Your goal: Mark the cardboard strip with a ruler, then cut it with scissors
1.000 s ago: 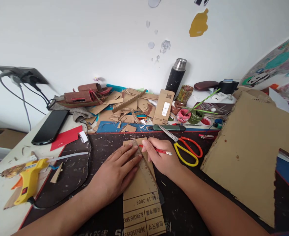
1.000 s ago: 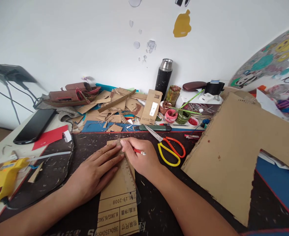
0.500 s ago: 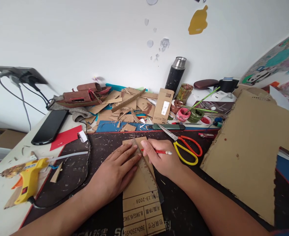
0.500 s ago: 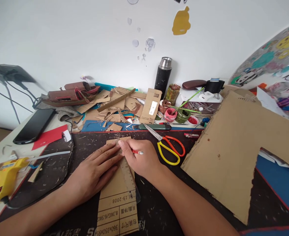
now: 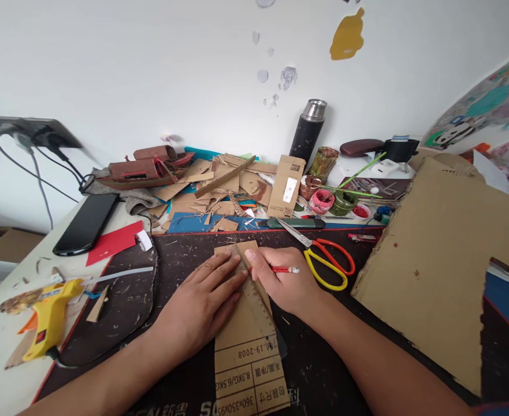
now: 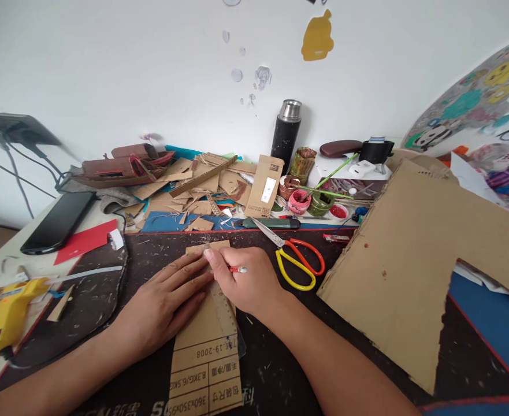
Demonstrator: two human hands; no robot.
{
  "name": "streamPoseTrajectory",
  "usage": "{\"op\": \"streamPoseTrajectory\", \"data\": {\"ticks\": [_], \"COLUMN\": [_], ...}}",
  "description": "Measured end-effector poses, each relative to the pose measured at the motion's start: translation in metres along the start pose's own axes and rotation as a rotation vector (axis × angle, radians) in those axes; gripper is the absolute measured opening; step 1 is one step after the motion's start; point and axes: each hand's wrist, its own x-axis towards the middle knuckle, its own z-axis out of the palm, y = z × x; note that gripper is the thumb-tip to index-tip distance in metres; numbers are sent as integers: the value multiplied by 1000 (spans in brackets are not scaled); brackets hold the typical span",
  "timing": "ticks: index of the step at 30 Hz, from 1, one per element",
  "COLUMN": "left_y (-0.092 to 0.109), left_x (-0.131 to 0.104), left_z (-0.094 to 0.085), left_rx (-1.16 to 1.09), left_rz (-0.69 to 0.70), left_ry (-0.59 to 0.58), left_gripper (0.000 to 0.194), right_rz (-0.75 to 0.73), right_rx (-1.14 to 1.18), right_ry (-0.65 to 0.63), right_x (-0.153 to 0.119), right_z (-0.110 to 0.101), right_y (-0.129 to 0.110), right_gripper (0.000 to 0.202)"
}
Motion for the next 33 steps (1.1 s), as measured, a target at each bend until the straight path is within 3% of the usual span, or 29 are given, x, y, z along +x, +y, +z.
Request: {"op": "streamPoseTrajectory", "data": {"ticks": [13, 18, 26, 33], "left_y": [0, -1, 8, 19], "left_x": [0, -2, 0, 7], "left_z": [0, 2, -6, -16], "left_rx": [-13, -23, 32, 63], "left_rz": [-12, -22, 66, 148], "left_ry": [-7, 10, 45, 33], "left_gripper": [41, 41, 30, 23], "right_rz": [8, 13, 333, 418], "right_rx": [-29, 90, 494, 534], "right_ry": [-7, 89, 359, 384], "right_x": [0, 0, 16, 21], "right_z": [0, 0, -6, -8], "right_y": [-2, 1, 24, 25], "right_gripper": [57, 52, 64, 70]}}
